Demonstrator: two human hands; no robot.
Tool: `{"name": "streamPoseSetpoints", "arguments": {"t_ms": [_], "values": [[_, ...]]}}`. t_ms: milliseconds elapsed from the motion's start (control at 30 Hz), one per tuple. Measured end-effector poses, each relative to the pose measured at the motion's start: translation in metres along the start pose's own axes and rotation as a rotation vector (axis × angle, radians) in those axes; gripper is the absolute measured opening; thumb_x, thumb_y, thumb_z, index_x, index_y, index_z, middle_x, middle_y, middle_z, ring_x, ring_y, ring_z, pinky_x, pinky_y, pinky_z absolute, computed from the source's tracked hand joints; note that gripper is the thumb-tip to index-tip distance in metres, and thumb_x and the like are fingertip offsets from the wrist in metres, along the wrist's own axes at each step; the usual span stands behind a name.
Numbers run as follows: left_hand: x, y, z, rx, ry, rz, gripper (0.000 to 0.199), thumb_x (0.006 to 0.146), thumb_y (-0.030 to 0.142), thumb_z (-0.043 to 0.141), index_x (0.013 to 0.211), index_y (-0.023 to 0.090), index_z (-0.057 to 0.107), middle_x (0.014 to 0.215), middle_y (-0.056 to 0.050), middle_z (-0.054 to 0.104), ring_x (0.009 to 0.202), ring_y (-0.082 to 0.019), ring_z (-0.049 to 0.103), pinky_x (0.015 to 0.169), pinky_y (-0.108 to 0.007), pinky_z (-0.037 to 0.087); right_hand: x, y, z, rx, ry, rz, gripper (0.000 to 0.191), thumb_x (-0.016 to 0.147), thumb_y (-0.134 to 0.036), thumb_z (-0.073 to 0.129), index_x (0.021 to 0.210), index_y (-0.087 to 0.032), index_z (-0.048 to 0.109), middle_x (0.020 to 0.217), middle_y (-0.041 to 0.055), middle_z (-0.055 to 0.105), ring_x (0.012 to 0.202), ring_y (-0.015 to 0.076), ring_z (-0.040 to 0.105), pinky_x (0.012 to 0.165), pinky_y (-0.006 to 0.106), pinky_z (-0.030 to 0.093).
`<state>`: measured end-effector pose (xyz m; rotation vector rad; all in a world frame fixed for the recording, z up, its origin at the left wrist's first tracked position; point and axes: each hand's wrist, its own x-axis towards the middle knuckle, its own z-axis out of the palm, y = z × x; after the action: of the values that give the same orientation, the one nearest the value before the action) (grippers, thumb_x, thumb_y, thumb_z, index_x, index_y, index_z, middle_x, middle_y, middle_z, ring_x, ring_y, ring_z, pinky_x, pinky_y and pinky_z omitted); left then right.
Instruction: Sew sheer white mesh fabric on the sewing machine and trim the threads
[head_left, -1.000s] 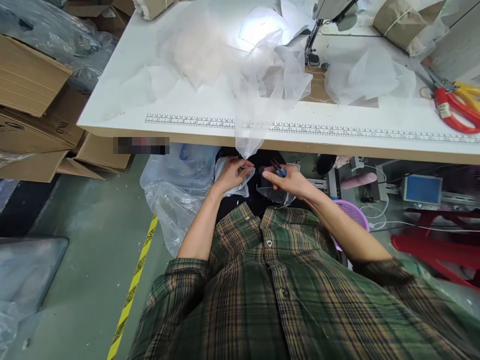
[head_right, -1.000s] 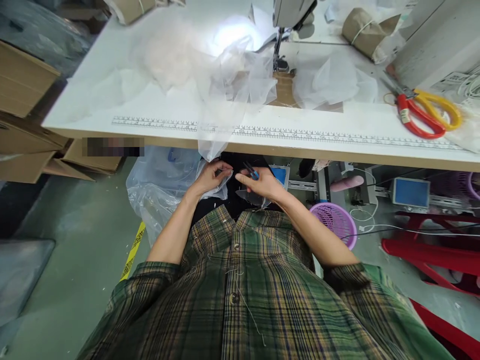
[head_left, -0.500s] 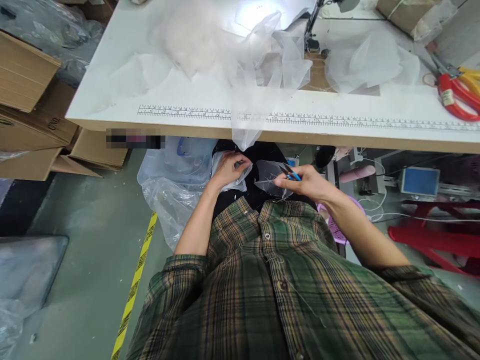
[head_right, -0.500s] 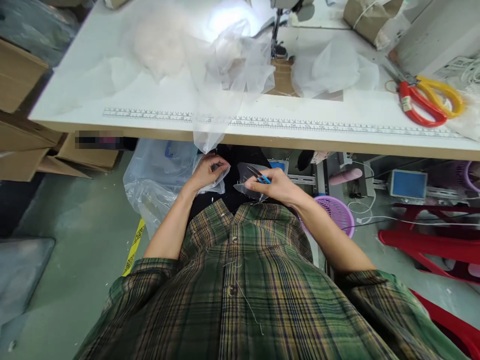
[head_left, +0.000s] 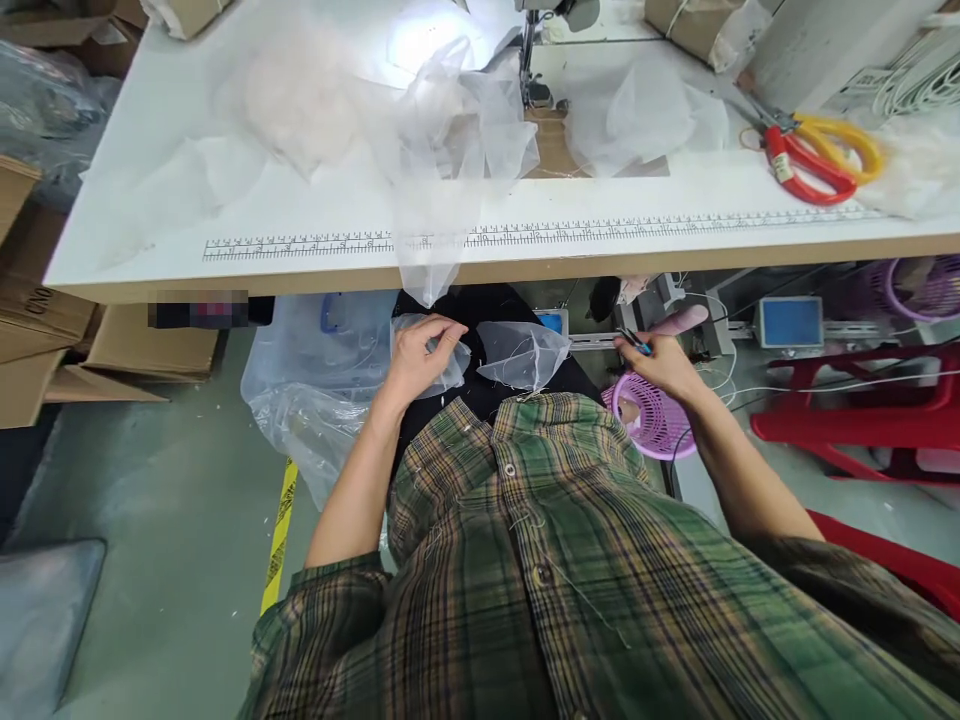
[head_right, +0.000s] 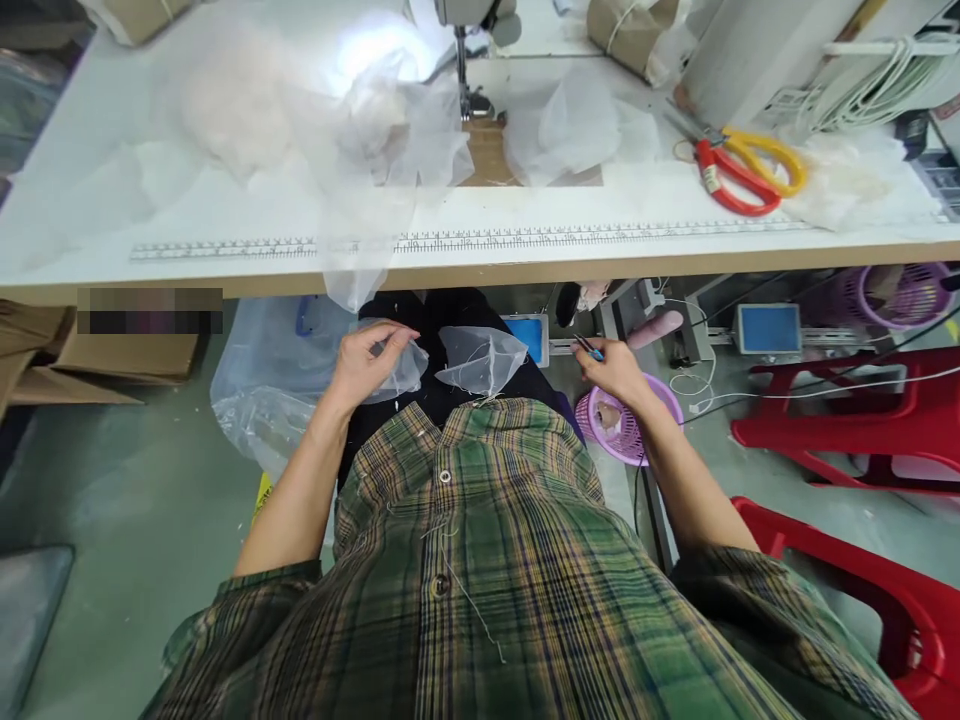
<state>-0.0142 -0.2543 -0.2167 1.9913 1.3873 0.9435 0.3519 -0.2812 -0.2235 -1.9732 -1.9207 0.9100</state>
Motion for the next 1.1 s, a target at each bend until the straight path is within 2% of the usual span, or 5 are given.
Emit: {"name": "streamPoseSetpoints", "arguments": {"t_ms": [433,567,700,900,1100], "values": [[0.003,0.038,0.07,0.141,-0.303,-0.066,0.014,0.09,0.024,0.062,0.084,0.018,0.074,0.09,-0.007,0.072,0.088,-0.023,0.07,0.086,-0.038,0.055,0.031,-0.069,0.069,0.04,0.242,-0.11,0.032,0.089,-0.039,0.056,0.104,-0.017,0.074,0.091,0.0093,0.074,0.08,0.0242,0.067,0.071,0.033,0.048],[-0.026,0.06,0.038,0.069,-0.322,-0.001,0.02,0.093,0.022,0.058,0.084,0.022,0.077,0.101,-0.007,0.075,0.094,-0.021,0.071,0.088,-0.036,0.055,0.026,-0.061,0.08,0.035,0.248,-0.148,0.03,0.09,-0.034,0.052,0.103,-0.02,0.074,0.101,0.0114,0.076,0.091,0.0288,0.07,0.079,0.038,0.052],[-0.052,0.07,-0.021,-0.248,-0.631,0.08,0.018,0.095,0.028,0.059,0.098,0.027,0.077,0.114,-0.004,0.074,0.099,-0.018,0.072,0.088,-0.032,0.056,0.024,-0.058,0.074,0.029,0.293,-0.187,0.035,0.09,-0.034,0.048,0.107,-0.016,0.073,0.099,0.0164,0.074,0.089,0.0332,0.07,0.079,0.044,0.053],[-0.029,0.052,-0.059,-0.392,0.051,-0.271,0.05,0.091,0.06,0.056,0.119,0.02,0.067,0.115,-0.014,0.073,0.095,-0.022,0.072,0.081,-0.035,0.059,0.019,-0.09,0.051,0.122,0.404,-0.459,0.031,0.087,-0.028,0.049,0.106,-0.019,0.072,0.097,0.013,0.073,0.088,0.0283,0.069,0.081,0.041,0.054],[0.012,0.067,-0.056,-0.511,0.157,-0.301,0.031,0.087,0.05,0.067,0.084,0.019,0.07,0.079,-0.006,0.076,0.067,-0.014,0.069,0.065,-0.028,0.057,0.008,-0.145,0.035,0.329,0.38,-0.715,0.023,0.088,-0.023,0.054,0.101,-0.02,0.073,0.082,0.0076,0.071,0.075,0.0208,0.066,0.07,0.034,0.052]]}}
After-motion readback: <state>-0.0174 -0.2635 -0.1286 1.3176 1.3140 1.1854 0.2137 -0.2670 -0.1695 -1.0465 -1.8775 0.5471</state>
